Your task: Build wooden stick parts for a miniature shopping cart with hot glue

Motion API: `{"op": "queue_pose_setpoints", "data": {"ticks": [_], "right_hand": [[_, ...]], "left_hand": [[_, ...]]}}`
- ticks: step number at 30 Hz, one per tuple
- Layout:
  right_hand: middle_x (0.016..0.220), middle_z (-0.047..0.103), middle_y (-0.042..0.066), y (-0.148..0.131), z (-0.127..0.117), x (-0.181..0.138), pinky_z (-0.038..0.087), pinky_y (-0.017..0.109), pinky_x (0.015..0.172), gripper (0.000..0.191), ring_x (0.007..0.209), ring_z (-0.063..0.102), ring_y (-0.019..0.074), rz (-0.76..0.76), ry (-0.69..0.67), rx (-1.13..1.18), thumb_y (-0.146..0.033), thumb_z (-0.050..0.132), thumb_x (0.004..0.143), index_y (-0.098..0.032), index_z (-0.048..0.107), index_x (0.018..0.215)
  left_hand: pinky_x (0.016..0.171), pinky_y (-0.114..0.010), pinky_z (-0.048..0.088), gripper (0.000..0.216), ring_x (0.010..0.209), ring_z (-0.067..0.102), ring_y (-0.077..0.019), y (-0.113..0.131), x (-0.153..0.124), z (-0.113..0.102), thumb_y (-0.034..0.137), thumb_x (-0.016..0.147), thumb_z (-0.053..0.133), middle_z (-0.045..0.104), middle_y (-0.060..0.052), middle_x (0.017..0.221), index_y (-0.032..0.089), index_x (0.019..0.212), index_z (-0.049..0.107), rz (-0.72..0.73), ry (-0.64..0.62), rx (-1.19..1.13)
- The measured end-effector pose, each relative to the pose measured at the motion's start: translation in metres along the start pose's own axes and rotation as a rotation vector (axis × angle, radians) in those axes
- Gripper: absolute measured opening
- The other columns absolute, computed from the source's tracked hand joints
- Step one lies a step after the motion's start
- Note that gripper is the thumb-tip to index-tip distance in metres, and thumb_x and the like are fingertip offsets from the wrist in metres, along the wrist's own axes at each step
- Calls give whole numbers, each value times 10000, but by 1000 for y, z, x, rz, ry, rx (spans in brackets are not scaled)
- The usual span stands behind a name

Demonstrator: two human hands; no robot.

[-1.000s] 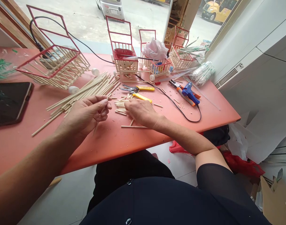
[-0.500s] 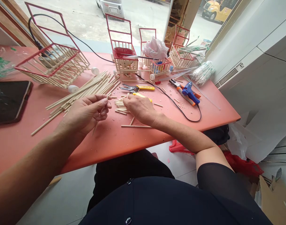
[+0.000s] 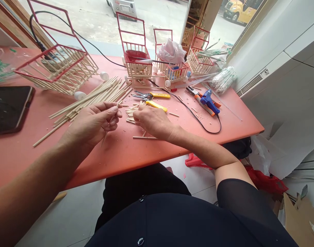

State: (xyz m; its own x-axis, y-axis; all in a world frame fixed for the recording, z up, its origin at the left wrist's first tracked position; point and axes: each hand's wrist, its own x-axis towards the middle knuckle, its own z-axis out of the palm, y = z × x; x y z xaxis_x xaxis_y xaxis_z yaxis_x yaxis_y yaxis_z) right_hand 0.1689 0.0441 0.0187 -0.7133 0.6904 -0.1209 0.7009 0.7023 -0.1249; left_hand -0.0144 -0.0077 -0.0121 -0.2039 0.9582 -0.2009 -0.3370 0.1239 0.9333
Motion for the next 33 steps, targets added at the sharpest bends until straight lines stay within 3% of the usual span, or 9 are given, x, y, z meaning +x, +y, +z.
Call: {"op": "queue_pose_setpoints", "data": {"ticks": [11, 14, 18, 22, 28, 33], "right_hand": [[1291, 744, 173, -9, 12, 6, 334, 348, 681, 246, 1113, 676, 285, -21, -32, -137, -235, 584, 1139, -111, 746, 1276], [1257, 754, 166, -2, 11, 6, 346, 340, 720, 208, 1075, 669, 266, -8, -5, -61, -224, 605, 1122, -108, 757, 1203], [1015, 754, 90, 19, 7, 5, 352, 315, 758, 83, 911, 616, 207, 47, 139, 147, -171, 685, 1043, -134, 752, 1013], [836, 684, 18, 34, 11, 5, 344, 291, 740, 117, 760, 536, 151, -59, 254, 350, -130, 692, 974, -158, 688, 861], [798, 665, 5, 37, 19, 7, 347, 282, 740, 131, 740, 531, 138, -133, 281, 429, -128, 695, 941, -163, 665, 818], [770, 647, -8, 37, 21, 7, 344, 279, 736, 133, 737, 522, 134, -127, 269, 450, -138, 679, 938, -166, 658, 809]], "left_hand": [[424, -163, 277, 182, 472, 444, -66, 1, 1, 0, 161, 699, 828, 663, -9, 654, 143, 817, 691, 3, 7, 4], [424, -163, 276, 207, 474, 444, -68, 0, 2, -1, 171, 678, 846, 660, -3, 654, 149, 824, 700, 2, 8, 4], [423, -168, 264, 267, 466, 438, -61, -3, 3, -2, 217, 631, 894, 678, -11, 682, 150, 813, 710, -18, -23, 17], [426, -188, 269, 363, 477, 445, -61, -7, 2, -3, 263, 581, 951, 692, -22, 709, 132, 854, 750, -65, -100, 73], [441, -206, 292, 441, 495, 449, -69, -9, 1, -4, 298, 573, 981, 694, -23, 714, 123, 923, 778, -58, -115, 98], [449, -200, 274, 396, 489, 438, -57, -10, 0, -3, 335, 599, 994, 697, -33, 731, 133, 852, 766, -31, -123, 97]]}}
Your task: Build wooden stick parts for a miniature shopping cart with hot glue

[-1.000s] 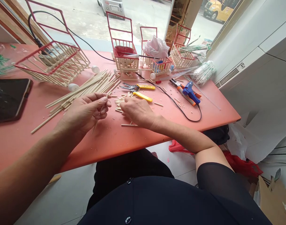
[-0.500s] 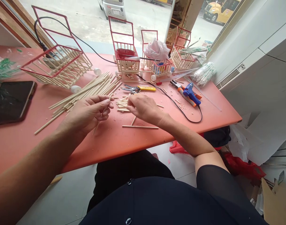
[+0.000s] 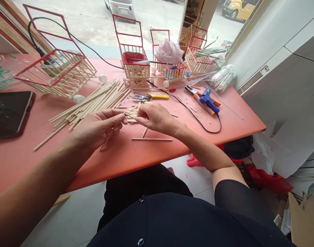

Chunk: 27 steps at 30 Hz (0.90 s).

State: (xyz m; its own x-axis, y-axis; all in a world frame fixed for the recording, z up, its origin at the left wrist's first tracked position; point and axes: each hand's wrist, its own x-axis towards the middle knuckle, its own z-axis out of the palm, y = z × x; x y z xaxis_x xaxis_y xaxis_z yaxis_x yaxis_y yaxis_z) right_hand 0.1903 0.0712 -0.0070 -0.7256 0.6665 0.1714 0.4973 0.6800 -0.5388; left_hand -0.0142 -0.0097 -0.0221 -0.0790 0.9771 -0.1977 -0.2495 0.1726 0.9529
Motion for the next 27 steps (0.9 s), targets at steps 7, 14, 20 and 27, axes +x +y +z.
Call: {"op": "queue_pose_setpoints", "data": {"ticks": [7, 14, 20, 27], "right_hand": [[745, 621, -22, 3, 4, -1, 338, 274, 721, 129, 730, 511, 130, -2, -11, 92, -181, 668, 930, -173, 638, 804], [743, 591, -27, 12, 6, -1, 336, 277, 721, 160, 729, 489, 129, -47, -15, 192, -266, 629, 961, -180, 617, 826], [738, 538, -37, 15, 5, 1, 328, 272, 701, 263, 733, 450, 124, -51, -77, 253, -384, 654, 983, -180, 611, 822], [799, 574, -14, 14, 0, 3, 401, 263, 725, 333, 767, 497, 124, -90, -299, 485, -467, 656, 1021, -168, 637, 876]], "left_hand": [[431, -212, 222, 341, 451, 402, -55, 1, -1, 2, 331, 628, 975, 687, -29, 692, 144, 817, 760, 20, 8, 25], [453, -211, 242, 385, 485, 424, -58, 4, -2, 5, 334, 574, 1009, 677, -29, 690, 133, 807, 779, 18, 9, -5], [449, -204, 241, 437, 473, 424, -52, 5, -3, 7, 275, 480, 1040, 690, -26, 683, 129, 796, 775, 17, 25, -27], [465, -206, 271, 371, 501, 435, -63, 5, -7, 9, 325, 554, 1008, 677, -32, 672, 138, 756, 760, 24, 9, 20]]}}
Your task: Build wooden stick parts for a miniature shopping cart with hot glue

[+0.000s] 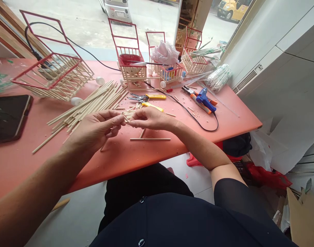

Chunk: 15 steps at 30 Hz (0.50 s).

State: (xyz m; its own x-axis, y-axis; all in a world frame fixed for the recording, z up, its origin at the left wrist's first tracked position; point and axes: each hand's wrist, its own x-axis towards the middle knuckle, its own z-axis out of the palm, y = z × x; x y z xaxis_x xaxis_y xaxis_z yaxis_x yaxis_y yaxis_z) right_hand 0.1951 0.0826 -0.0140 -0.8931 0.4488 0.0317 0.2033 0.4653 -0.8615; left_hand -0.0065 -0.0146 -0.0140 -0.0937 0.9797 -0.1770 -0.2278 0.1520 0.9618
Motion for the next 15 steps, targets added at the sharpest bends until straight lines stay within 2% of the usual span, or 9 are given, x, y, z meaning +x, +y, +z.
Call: {"op": "queue_pose_setpoints", "data": {"ticks": [4, 15], "right_hand": [[864, 647, 12, 4, 2, 2, 423, 257, 728, 334, 809, 530, 130, -11, 19, 57, -478, 702, 990, -147, 690, 950], [897, 760, 31, -1, 5, -2, 407, 254, 729, 197, 793, 572, 124, -60, 135, -45, -344, 686, 1007, -155, 719, 961]], "left_hand": [[463, -212, 265, 334, 510, 437, -68, -2, 0, 1, 342, 604, 987, 679, -41, 680, 145, 744, 757, 22, -7, 1], [449, -210, 253, 301, 476, 419, -44, -1, 1, -1, 339, 630, 989, 717, -61, 735, 137, 742, 795, 5, -95, -78]]}}
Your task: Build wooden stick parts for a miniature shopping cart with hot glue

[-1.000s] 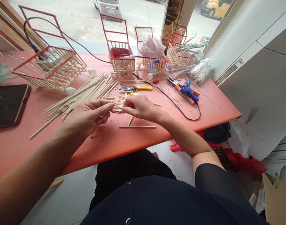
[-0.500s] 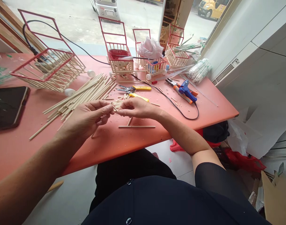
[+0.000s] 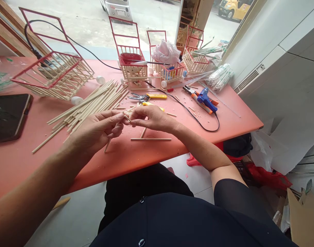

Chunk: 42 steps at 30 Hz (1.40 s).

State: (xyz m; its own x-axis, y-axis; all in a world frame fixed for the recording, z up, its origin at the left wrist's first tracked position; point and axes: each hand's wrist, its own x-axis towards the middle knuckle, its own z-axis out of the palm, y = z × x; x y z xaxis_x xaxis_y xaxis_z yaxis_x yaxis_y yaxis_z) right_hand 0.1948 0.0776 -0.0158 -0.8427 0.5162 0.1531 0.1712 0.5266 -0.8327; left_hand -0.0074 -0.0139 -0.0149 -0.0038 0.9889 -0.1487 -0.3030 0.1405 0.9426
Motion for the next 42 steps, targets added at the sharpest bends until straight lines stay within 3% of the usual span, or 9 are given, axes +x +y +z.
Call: {"op": "queue_pose_setpoints", "data": {"ticks": [10, 14, 19, 25, 31, 36, 42], "right_hand": [[918, 736, 12, 2, 6, -3, 405, 260, 752, 137, 822, 560, 132, -94, 47, -132, -300, 686, 1033, -181, 713, 971], [907, 728, 11, 2, 6, 0, 409, 259, 738, 232, 823, 562, 130, -70, 72, -9, -395, 701, 1024, -177, 709, 947], [836, 704, 5, 4, 6, 3, 414, 261, 728, 277, 756, 546, 118, -32, 89, 70, -422, 690, 1007, -171, 685, 889], [801, 683, -6, -6, -2, -23, 391, 274, 767, 113, 772, 562, 131, 146, 164, -281, -204, 671, 982, -158, 692, 881], [845, 720, 26, -13, -6, -50, 377, 293, 769, 121, 763, 579, 153, 266, 169, -510, -173, 661, 1000, -168, 718, 894], [866, 727, 29, -10, -2, -53, 409, 296, 787, 116, 795, 601, 165, 196, 270, -432, -198, 669, 1008, -186, 702, 897], [806, 678, 7, -4, 3, -51, 424, 290, 753, 165, 759, 578, 152, 122, 367, -281, -248, 658, 1007, -188, 658, 853]], "left_hand": [[429, -209, 208, 193, 438, 332, -31, 3, 3, -3, 232, 619, 917, 682, -47, 655, 141, 690, 761, -140, -22, -57], [452, -202, 224, 259, 467, 330, -19, 1, 3, -3, 283, 641, 981, 689, -44, 714, 134, 719, 784, -94, -85, -83], [474, -208, 228, 320, 499, 339, -24, -3, 1, -2, 317, 627, 1022, 694, -49, 737, 134, 801, 826, -24, -73, -35], [509, -194, 329, 327, 579, 466, -69, -5, 1, 0, 324, 663, 1010, 675, -50, 738, 126, 847, 827, -28, -30, -66], [477, -168, 293, 449, 500, 425, -53, -7, 2, 0, 354, 603, 1056, 651, -2, 650, 150, 909, 798, -89, -82, -44], [468, -187, 342, 364, 509, 488, -69, -9, -3, 4, 380, 667, 1006, 706, -40, 708, 151, 788, 751, -36, -30, 142], [450, -190, 341, 403, 511, 485, -77, -8, -6, 7, 445, 609, 1022, 593, 9, 621, 157, 760, 784, -120, -10, 174]]}}
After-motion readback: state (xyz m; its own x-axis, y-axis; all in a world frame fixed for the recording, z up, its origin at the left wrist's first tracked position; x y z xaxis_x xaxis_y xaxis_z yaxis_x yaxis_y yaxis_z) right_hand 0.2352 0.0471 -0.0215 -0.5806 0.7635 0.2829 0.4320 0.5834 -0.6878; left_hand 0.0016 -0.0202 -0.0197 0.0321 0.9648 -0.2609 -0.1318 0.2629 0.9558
